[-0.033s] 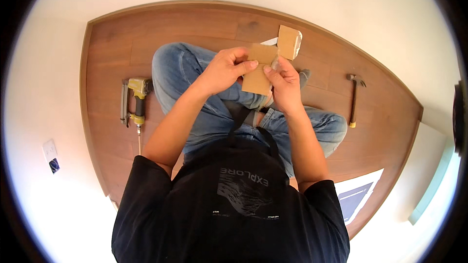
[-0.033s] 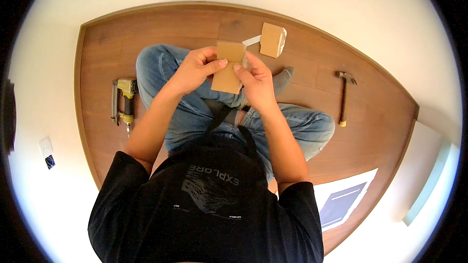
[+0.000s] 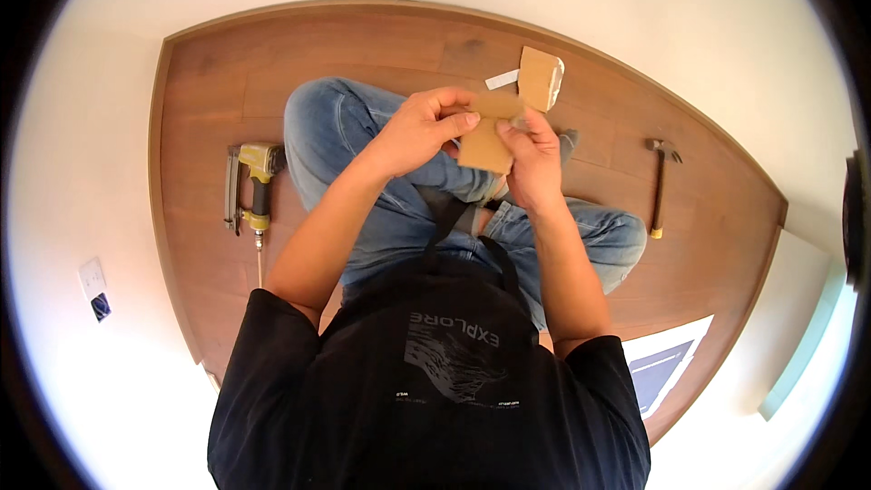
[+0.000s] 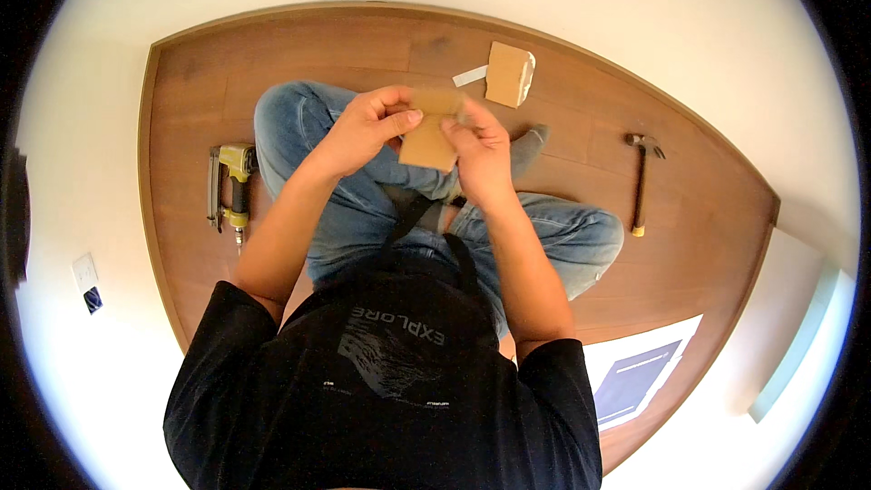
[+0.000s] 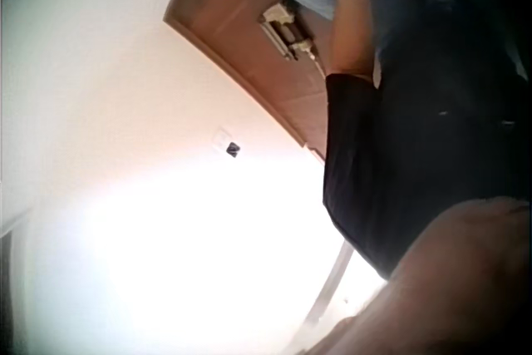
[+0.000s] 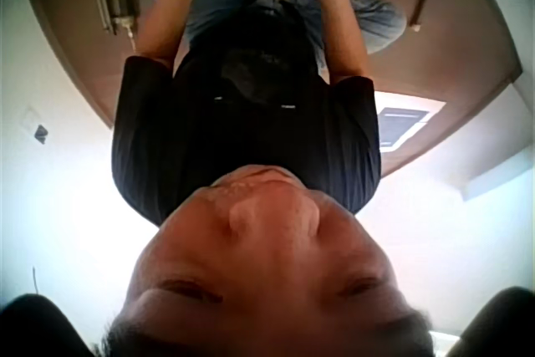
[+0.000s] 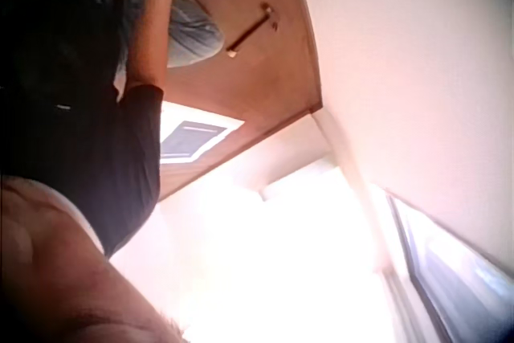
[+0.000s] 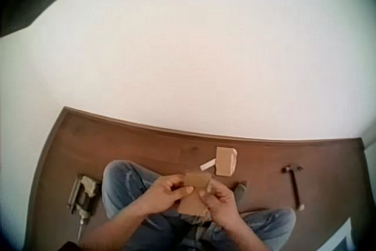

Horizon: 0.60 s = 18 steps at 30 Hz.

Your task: The person sits on the wooden floor and applies adhesive to a wooden strip, then positions the strip against the baseboard and uses a hammer and a nail gun.

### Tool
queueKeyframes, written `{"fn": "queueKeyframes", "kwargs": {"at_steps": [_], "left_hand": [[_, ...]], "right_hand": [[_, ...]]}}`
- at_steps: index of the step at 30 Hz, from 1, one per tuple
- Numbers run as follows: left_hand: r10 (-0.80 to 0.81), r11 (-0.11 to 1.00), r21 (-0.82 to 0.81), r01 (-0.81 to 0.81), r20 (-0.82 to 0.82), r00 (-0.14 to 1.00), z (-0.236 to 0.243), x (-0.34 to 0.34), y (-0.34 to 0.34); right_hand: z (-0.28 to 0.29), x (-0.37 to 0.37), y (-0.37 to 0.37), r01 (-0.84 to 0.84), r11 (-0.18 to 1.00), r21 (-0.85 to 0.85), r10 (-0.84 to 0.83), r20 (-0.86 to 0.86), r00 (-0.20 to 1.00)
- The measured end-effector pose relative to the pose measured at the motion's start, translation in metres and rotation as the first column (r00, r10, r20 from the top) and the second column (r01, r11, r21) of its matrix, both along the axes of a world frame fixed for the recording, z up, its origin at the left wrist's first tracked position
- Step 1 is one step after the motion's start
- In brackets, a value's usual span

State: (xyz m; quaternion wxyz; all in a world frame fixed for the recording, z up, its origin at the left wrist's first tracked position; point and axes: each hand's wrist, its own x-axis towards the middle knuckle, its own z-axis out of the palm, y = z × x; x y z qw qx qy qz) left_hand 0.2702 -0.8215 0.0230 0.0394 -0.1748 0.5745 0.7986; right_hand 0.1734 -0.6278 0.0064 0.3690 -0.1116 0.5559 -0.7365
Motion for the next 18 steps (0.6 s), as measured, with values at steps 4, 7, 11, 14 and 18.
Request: {"fn": "queueKeyframes", "kwargs": {"at_steps": [4, 7, 11, 14, 18], "left_hand": [[0.014, 0.947, 0.319, -0.033, 0.062, 0.998, 0.002, 0.003, -0.009], [-0.023, 0.991, 0.134, 0.006, 0.123, 0.992, -0.014, -0.003, -0.009], [-0.105, 0.993, 0.059, 0.099, 0.095, 0.99, -0.026, -0.002, -0.013], [-0.063, 0.998, -0.026, 0.065, 0.07, 0.996, -0.021, 0.0, -0.014], [-0.118, 0.974, -0.197, 0.115, -0.004, 0.993, -0.004, 0.001, -0.003]], "right_hand": [[-0.012, -0.003, 0.001, 0.186, 0.979, 0.087, -0.175, -0.123, 0.977], [0.006, 0.011, -0.004, 0.147, 0.952, 0.268, 0.02, -0.533, 0.846], [0.04, 0.01, -0.006, -0.003, 0.903, 0.43, 0.257, -0.533, 0.806], [0.033, -0.003, 0.016, -0.112, 0.975, 0.192, 0.139, -0.13, 0.982], [0.032, -0.01, 0.008, -0.235, 0.902, 0.362, 0.295, -0.119, 0.948]]}}
